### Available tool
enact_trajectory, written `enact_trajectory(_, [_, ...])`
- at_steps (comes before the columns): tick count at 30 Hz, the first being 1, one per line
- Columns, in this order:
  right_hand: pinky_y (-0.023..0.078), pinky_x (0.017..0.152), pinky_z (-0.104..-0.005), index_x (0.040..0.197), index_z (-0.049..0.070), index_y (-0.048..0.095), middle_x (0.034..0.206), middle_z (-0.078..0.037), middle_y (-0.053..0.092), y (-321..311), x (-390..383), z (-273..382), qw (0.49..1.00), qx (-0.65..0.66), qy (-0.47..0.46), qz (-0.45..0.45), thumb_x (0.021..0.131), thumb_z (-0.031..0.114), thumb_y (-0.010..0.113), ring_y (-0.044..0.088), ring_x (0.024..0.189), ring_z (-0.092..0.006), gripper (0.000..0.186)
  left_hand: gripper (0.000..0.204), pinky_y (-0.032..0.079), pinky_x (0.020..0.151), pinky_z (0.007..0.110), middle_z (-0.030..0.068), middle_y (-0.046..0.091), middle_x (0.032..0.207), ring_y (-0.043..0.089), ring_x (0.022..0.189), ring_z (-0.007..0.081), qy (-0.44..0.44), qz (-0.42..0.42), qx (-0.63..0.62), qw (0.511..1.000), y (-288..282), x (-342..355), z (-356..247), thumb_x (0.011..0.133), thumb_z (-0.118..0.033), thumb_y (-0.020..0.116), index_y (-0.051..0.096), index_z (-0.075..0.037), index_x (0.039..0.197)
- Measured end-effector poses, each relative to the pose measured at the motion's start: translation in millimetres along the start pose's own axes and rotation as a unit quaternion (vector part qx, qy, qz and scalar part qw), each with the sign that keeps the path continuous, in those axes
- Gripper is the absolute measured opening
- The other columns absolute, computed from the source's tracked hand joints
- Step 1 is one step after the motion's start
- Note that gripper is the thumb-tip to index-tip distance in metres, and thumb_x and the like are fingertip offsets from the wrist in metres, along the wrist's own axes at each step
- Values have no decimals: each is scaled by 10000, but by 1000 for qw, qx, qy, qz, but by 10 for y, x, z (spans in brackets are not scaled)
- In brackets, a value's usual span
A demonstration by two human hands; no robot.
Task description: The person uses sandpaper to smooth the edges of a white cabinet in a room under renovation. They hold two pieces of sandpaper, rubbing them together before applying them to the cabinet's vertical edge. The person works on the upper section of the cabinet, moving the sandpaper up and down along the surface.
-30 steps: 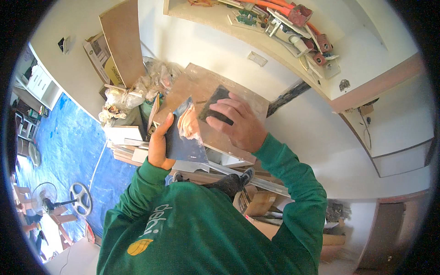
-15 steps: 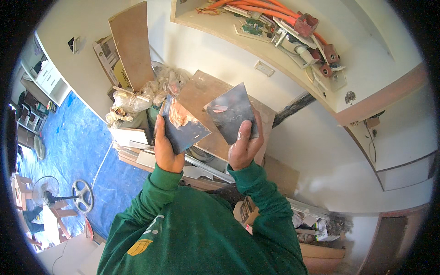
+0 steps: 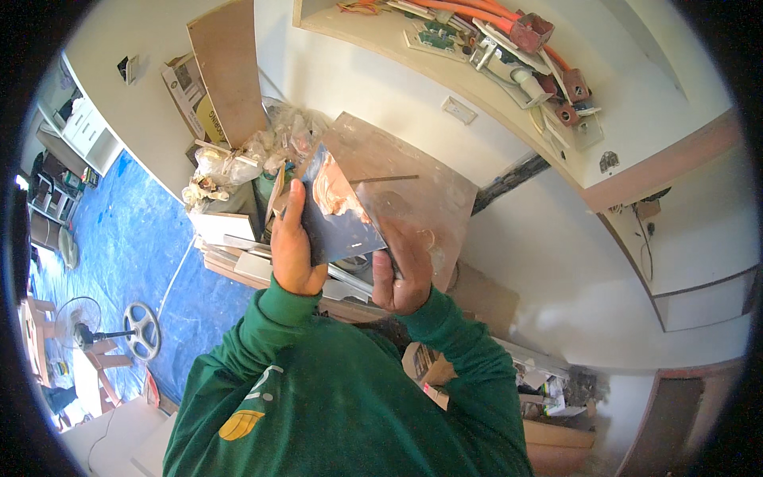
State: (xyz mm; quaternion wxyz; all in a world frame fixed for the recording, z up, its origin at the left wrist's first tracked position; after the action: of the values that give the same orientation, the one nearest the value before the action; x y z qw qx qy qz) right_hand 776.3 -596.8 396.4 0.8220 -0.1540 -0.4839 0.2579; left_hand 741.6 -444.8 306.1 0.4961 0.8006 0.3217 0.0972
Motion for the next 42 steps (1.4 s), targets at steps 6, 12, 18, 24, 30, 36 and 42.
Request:
enact_trajectory(6, [489, 928, -405, 1318, -66, 568, 1190, -244, 638, -191, -174, -415, 995, -6, 97, 22, 1009, 123, 503, 631, 1068, -350, 368, 431, 594, 867, 362, 98, 693, 1154, 711, 990, 219, -3, 13, -10, 1000, -216, 147, -92, 1051, -393, 525, 573, -40, 1294])
enact_trajectory(12, [450, 802, -296, 1116, -60, 578, 995, -92, 602, -626, 15, -348, 971, 49, 79, -219, 1059, 294, 420, 541, 881, -163, 392, 439, 570, 884, 343, 88, 682, 1164, 692, 992, 203, -25, 3, -48, 999, -250, 214, 147, 1042, -398, 551, 604, -12, 1244])
enact_trajectory(18, [500, 850, -380, 1215, -121, 593, 1089, -237, 647, -586, -140, -202, 973, 43, 61, -219, 1016, 249, 464, 639, 959, -312, 439, 446, 561, 881, 328, 82, 677, 1149, 684, 974, 187, -8, -8, -29, 1000, -109, 166, 185, 1034, -410, 569, 620, -5, 1215])
enact_trajectory(24, [518, 803, -420, 1179, -122, 617, 1035, -252, 666, -548, -184, -115, 979, 53, 39, -195, 993, 302, 500, 664, 885, -358, 477, 372, 541, 971, 348, 54, 641, 1273, 651, 1131, 188, -25, 17, -18, 999, -60, 126, 119, 1060, -296, 524, 511, -110, 1382])
enact_trajectory(30, [480, 805, -368, 1143, -113, 595, 1060, -179, 615, -455, -145, -71, 987, 23, 39, -151, 1009, 390, 484, 600, 911, -251, 532, 340, 590, 872, 328, 54, 666, 1212, 693, 1036, 175, -55, 33, -32, 997, -119, 164, 130, 1053, -293, 544, 541, -97, 1331])
enact_trajectory(36, [473, 800, -356, 1119, -96, 602, 1055, -160, 610, -334, -24, -143, 993, 4, 61, -104, 1011, 379, 471, 586, 913, -232, 504, 362, 584, 824, 323, 75, 693, 1096, 701, 941, 176, -40, -1, -30, 999, -188, 196, 83, 1042, -354, 562, 604, -32, 1202])
enact_trajectory(42, [498, 856, -412, 1194, -120, 617, 1097, -262, 656, -348, -58, -17, 982, 44, 52, -174, 989, 249, 490, 644, 953, -349, 441, 398, 571, 783, 319, 98, 697, 1018, 696, 874, 173, 38, -25, 10, 999, -110, 137, -101, 1034, -370, 580, 635, 16, 1109])
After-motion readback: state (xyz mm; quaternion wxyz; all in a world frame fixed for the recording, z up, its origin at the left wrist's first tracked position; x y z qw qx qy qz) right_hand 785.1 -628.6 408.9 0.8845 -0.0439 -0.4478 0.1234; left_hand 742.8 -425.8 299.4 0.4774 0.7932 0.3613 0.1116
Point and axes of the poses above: each hand's wrist, its own x-axis towards the middle knuckle, its own y-axis out of the palm, z = x × y, the point moved 9 cm from there along x, towards the middle knuckle
